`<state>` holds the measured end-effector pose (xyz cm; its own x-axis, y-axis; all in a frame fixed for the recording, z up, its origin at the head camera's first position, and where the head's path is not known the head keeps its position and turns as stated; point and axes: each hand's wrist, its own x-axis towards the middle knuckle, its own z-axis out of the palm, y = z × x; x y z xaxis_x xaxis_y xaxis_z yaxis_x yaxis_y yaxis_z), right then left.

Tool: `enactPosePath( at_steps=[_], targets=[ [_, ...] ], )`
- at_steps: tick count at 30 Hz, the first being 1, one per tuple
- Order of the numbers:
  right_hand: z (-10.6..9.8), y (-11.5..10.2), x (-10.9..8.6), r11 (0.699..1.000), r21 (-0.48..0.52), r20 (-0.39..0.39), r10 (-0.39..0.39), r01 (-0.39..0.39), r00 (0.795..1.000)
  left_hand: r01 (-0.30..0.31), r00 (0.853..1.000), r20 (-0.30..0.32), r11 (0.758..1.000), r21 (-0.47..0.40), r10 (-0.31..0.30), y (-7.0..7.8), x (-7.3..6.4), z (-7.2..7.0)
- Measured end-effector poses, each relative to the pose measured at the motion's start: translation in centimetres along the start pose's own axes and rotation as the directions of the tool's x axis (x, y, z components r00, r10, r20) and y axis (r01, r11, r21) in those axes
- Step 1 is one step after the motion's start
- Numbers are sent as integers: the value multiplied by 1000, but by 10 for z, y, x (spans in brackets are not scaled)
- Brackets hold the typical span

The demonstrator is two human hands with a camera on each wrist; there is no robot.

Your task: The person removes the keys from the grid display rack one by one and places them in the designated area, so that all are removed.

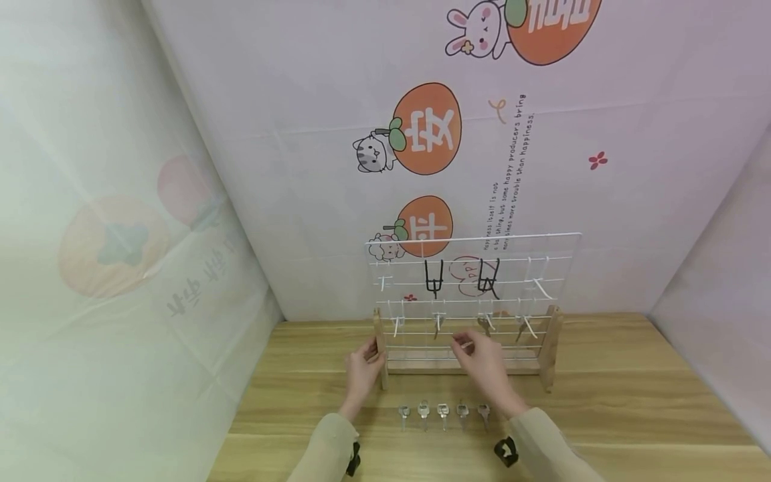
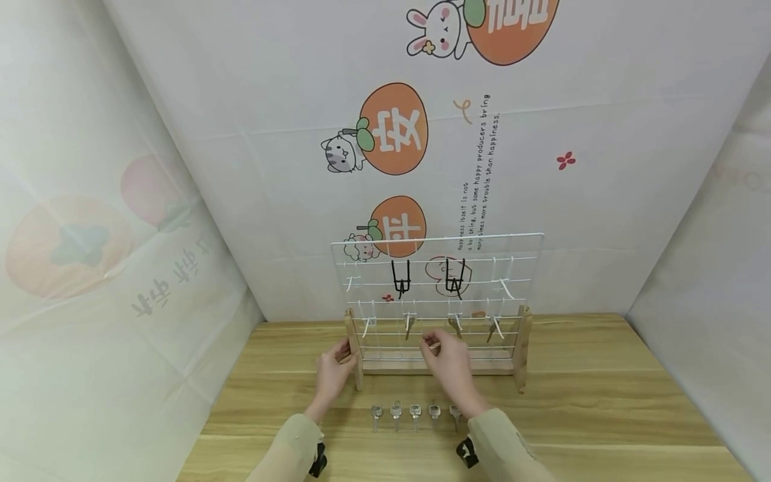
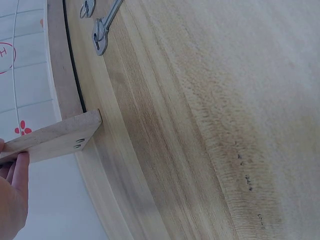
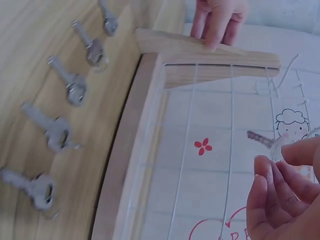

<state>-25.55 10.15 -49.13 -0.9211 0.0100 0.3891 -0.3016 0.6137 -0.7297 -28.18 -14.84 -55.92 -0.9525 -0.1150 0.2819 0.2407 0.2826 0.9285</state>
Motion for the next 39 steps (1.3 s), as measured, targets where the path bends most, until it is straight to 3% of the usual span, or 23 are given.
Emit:
enactPosePath(
  at_steps=[6, 19, 39],
  targets=[
    [6, -10, 8, 999, 44, -35, 6, -5, 999, 1, 1000, -20, 1000, 0, -1, 3, 0, 3],
    [18, -17, 25, 996, 91, -102, 5, 4, 995, 8, 1000, -3, 1000, 3, -8, -2, 1, 0],
    [22, -17, 28, 995, 56, -183, -66, 78, 981, -9, 1000, -8, 1000, 8, 9, -2, 1, 1]
  ],
)
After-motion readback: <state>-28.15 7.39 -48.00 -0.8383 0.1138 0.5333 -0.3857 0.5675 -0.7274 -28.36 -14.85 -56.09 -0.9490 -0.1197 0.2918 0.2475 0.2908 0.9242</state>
